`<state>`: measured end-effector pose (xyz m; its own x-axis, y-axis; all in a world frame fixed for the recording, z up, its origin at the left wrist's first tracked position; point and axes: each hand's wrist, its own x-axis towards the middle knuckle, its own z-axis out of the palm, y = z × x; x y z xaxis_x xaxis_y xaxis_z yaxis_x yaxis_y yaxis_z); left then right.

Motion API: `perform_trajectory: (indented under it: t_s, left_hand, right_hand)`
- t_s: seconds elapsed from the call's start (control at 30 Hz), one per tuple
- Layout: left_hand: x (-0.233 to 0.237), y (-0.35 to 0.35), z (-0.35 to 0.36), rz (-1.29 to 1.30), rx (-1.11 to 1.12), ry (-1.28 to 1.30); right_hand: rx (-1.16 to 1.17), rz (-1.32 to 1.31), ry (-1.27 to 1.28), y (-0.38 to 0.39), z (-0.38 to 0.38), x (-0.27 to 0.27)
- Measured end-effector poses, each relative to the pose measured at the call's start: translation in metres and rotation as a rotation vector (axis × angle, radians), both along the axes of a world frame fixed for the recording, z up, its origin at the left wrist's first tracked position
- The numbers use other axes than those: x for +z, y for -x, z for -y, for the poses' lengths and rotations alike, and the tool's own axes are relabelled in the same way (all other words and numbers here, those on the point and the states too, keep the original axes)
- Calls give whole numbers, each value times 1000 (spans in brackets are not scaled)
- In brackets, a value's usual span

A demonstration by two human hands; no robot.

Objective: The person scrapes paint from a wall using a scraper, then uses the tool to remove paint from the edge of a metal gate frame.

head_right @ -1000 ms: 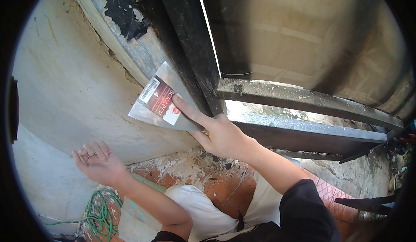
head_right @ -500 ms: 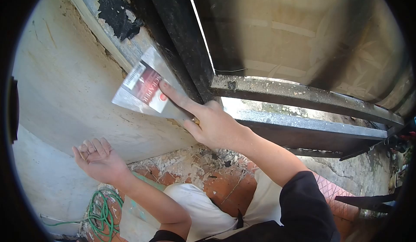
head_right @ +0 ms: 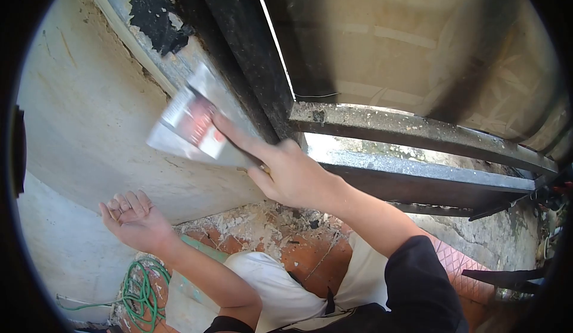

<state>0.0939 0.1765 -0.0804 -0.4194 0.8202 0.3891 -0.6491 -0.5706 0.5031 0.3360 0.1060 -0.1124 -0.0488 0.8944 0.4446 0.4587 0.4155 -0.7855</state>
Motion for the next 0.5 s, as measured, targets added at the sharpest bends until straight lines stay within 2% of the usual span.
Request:
perform_trajectory:
  t_s: [0.03,0.17,0.27,0.33,0.37,0.43,0.5]
  left_hand:
    - [2,-4,1,32,37,42]
    - [0,-3,1,2,-1,20]
    - [-4,-6,1,-14,-32,-5]
    - [-2,-12,1,-13,-40,14]
    - [1,-16,2,-18,-36,16]
    - [7,-23,6,71,14,58]
    - [5,-15,5,32,-14,17]
  right_hand:
    - [-5,-22,-81,0,-5,7]
    - [26,-25,-170,3,1,-21]
    - [62,-13,-135,-1,6,-22]
    - [-1,-24,1,-3,1,1]
    - [0,-38,-40,-2,-1,2]
    - [22,-70,-18,0,3,-17]
    - [43,-76,-7,4,5,-23]
